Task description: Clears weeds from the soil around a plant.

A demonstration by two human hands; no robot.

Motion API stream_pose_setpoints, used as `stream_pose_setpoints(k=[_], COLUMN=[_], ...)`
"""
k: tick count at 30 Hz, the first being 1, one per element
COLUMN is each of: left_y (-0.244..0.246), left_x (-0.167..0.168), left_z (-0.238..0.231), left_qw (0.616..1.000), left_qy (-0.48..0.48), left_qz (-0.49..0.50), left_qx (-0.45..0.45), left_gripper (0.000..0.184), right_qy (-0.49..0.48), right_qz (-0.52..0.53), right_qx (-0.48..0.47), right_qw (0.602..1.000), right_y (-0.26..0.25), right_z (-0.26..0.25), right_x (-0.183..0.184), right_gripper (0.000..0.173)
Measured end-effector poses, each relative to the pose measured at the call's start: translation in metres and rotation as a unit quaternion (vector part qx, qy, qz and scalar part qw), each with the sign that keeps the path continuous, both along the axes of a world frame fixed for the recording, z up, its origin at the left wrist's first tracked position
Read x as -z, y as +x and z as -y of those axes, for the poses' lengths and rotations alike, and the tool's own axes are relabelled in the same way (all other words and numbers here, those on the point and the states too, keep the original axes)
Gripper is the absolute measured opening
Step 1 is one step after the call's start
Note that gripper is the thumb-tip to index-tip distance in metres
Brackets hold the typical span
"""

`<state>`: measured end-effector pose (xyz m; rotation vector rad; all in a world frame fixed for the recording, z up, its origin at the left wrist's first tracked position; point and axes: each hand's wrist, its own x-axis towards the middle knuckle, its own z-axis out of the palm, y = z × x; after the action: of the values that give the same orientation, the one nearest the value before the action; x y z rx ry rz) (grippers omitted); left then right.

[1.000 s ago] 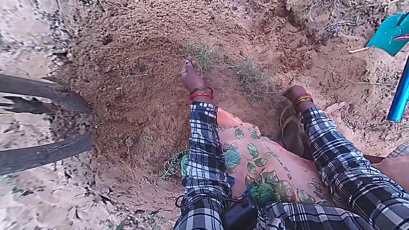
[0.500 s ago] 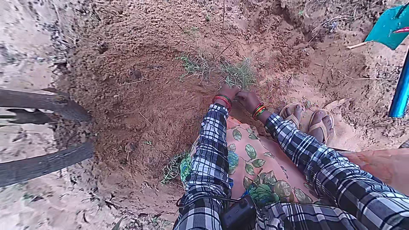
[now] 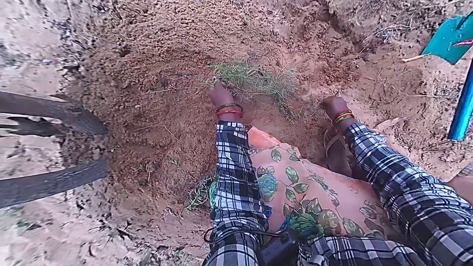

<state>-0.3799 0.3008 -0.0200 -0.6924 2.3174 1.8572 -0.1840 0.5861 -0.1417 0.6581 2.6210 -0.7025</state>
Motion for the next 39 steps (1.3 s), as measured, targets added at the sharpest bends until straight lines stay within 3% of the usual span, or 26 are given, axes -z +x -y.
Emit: stream_pose_setpoints(k=[3,6,7,9,11,12,14,17,19,21,23,26,27,28,31,33,36,39], left_y=[-0.011,-0.002,0.003,0.010,0.013,0.016,0.020,0.023,0.033,0.050,0.071,0.082,0.075,0.065,0.040,0.033,0.023,0.028], left_x=[-0.010,-0.009,-0.006,0.002,0.017,0.018,0.014,0.008,0.016,0.032,0.052,0.073,0.071,0.066,0.033,0.023,0.020,0.031], left_z=[0.016,0.000,-0.007,-0.019,-0.024,-0.025,-0.027,-0.037,-0.047,-0.062,-0.076,-0.073,-0.071,-0.068,-0.057,-0.050,-0.037,-0.044], left_qw=[0.996,0.993,0.980,0.932,0.892,0.884,0.879,0.864,0.835,0.747,0.658,0.582,0.592,0.631,0.794,0.868,0.896,0.874], left_qy=[-0.004,-0.090,-0.138,-0.227,-0.308,-0.324,-0.329,-0.304,-0.201,-0.115,-0.180,-0.326,-0.343,-0.346,-0.307,-0.286,-0.269,-0.269], left_qz=[-0.049,-0.007,0.024,0.092,0.110,0.106,0.072,-0.015,-0.013,0.057,0.095,0.171,0.186,0.179,0.075,-0.001,-0.038,0.000], left_qx=[-0.070,0.076,0.144,0.268,0.312,0.321,0.338,0.400,0.513,0.652,0.725,0.725,0.705,0.671,0.519,0.406,0.352,0.405], left_gripper=[0.026,0.028,0.035,0.073,0.102,0.107,0.100,0.051,0.033,0.050,0.065,0.045,0.042,0.041,0.046,0.048,0.037,0.038], right_qy=[0.024,-0.042,-0.066,-0.106,-0.121,-0.120,-0.092,-0.059,-0.071,-0.144,-0.260,-0.261,-0.218,-0.174,-0.093,-0.067,-0.057,-0.060], right_qz=[0.083,0.025,0.006,-0.005,0.026,0.060,0.115,0.142,0.147,0.090,0.014,-0.063,-0.076,-0.072,-0.030,0.019,0.101,0.172], right_qx=[0.078,0.100,0.087,0.056,0.033,0.034,0.028,-0.057,-0.098,-0.134,-0.136,-0.102,-0.087,-0.072,-0.060,-0.085,-0.105,-0.092], right_qw=[0.993,0.994,0.994,0.993,0.992,0.990,0.989,0.986,0.982,0.976,0.956,0.958,0.969,0.980,0.993,0.994,0.988,0.979], right_y=[0.026,0.007,-0.006,-0.031,-0.051,-0.057,-0.062,-0.056,-0.048,-0.036,-0.029,-0.035,-0.040,-0.046,-0.058,-0.057,-0.045,-0.034], right_z=[-0.038,-0.031,-0.016,0.022,0.064,0.085,0.116,0.118,0.094,0.067,0.053,0.033,0.021,0.008,-0.013,-0.009,0.022,0.047], right_x=[0.016,0.011,0.009,0.010,0.012,0.010,0.005,-0.004,-0.009,-0.012,-0.036,-0.078,-0.087,-0.092,-0.068,-0.033,0.010,0.027], right_gripper=[0.023,0.025,0.026,0.030,0.046,0.050,0.038,0.027,0.030,0.027,0.023,0.020,0.022,0.026,0.029,0.029,0.038,0.059])
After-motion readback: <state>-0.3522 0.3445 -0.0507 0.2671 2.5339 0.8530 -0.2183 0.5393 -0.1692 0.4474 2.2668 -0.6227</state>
